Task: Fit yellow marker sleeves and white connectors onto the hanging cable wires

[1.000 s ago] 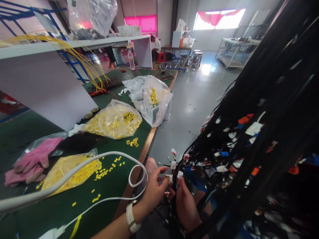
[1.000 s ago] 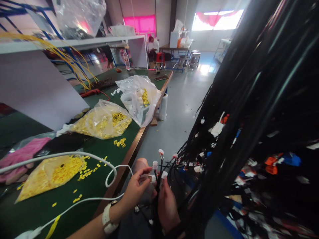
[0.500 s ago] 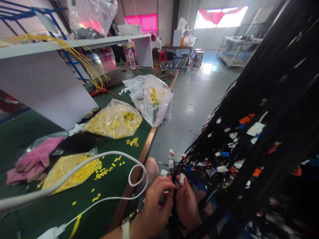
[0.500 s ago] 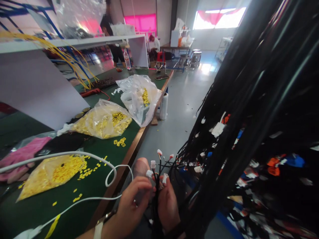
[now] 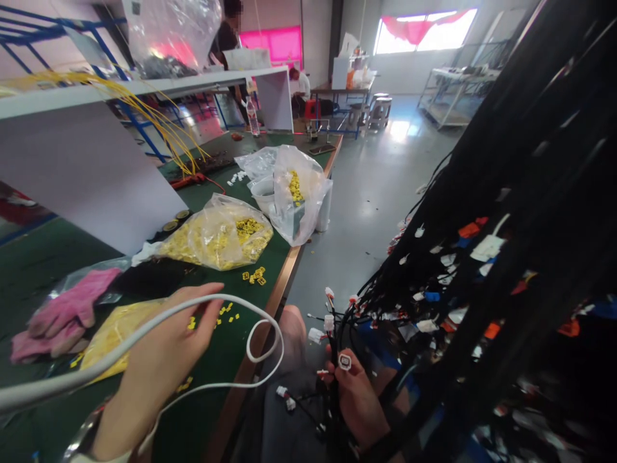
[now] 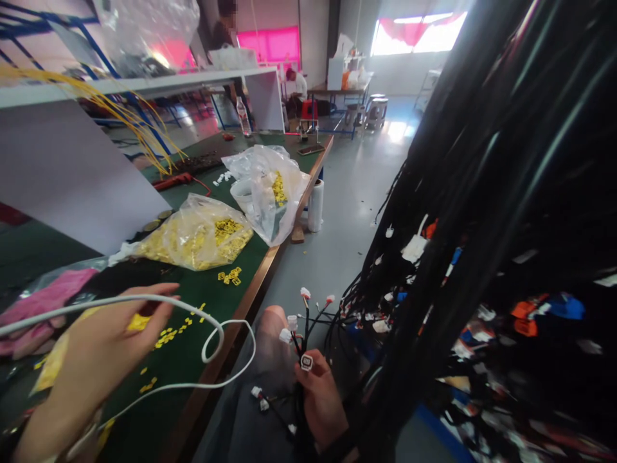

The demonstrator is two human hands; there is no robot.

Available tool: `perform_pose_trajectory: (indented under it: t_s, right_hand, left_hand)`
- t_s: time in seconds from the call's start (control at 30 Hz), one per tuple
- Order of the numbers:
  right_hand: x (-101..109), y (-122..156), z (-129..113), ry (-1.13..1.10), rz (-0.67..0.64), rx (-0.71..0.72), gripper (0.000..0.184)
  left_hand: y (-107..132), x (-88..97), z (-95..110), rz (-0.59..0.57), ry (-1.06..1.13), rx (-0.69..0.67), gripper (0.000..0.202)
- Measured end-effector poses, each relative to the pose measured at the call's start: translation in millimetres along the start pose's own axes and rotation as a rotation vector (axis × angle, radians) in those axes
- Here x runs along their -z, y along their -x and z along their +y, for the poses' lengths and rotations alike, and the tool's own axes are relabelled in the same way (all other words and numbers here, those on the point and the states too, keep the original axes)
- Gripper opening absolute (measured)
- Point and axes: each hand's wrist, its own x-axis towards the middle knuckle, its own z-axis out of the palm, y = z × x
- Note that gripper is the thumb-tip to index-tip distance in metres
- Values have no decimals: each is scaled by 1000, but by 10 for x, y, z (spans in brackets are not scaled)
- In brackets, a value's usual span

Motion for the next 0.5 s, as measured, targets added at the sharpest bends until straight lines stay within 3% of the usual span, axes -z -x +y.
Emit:
perform_pose_trajectory:
  t_s: [0.13, 0.2, 0.5]
  right_hand:
    - [-32, -2, -23, 27, 0, -31, 36]
    - [-41, 0, -31, 46, 0, -43, 36]
    - [-11, -1, -15, 65, -3, -40, 35]
  left_hand:
    - [-235, -167, -233, -354, -212, -27, 28]
    - [-277, -285, -258, -459, -272, 6, 28]
    - [-305, -573, -317, -520, -287, 49, 20]
